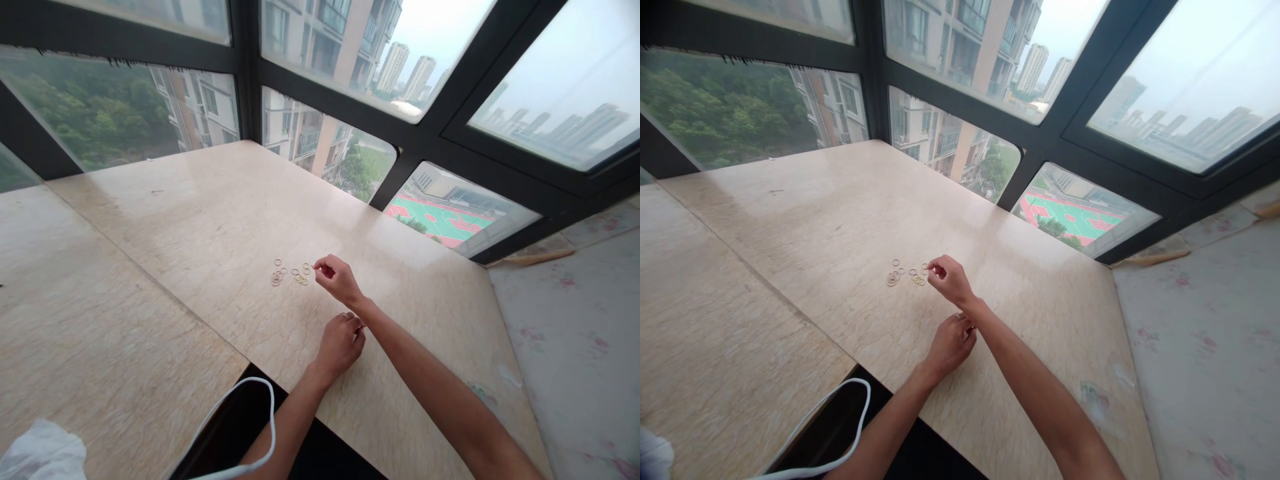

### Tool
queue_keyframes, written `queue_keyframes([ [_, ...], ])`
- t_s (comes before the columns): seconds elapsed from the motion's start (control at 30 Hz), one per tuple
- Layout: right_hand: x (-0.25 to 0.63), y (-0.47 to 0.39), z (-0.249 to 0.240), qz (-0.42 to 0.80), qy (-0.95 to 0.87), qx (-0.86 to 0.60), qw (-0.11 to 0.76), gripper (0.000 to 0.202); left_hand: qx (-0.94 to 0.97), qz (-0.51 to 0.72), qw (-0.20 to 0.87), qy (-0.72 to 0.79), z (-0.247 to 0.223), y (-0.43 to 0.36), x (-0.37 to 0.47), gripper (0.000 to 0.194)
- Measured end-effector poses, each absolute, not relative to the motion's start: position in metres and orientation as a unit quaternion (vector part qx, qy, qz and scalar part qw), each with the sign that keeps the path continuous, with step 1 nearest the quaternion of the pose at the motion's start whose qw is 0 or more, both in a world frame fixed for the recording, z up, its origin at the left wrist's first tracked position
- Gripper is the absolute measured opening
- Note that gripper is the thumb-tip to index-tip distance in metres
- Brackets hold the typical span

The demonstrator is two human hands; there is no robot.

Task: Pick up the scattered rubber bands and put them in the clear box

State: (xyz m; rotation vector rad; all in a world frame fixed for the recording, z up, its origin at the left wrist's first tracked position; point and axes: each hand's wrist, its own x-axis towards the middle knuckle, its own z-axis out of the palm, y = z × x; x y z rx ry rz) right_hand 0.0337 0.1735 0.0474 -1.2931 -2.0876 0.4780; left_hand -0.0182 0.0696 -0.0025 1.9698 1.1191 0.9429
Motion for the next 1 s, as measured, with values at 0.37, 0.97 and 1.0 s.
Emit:
queue_keyframes([
  [0.37, 0.109, 0.101, 0.072, 0.383, -0.569, -0.537, 0.492, 0.021, 0.757, 0.361, 0.323, 0.438, -0.003, 0.071, -0.018, 0.020],
  [0.97, 0.275, -0.112, 0.047, 0.203, -0.372, -0.740, 0.523, 0.030, 0.779, 0.334, 0.277, 0.452, 0.000, 0.075, -0.013, 0.025],
  [1.0, 0.283, -0.120, 0.046, 0.180, -0.360, -0.754, 0.519, 0.031, 0.780, 0.332, 0.275, 0.454, 0.000, 0.075, -0.013, 0.025],
])
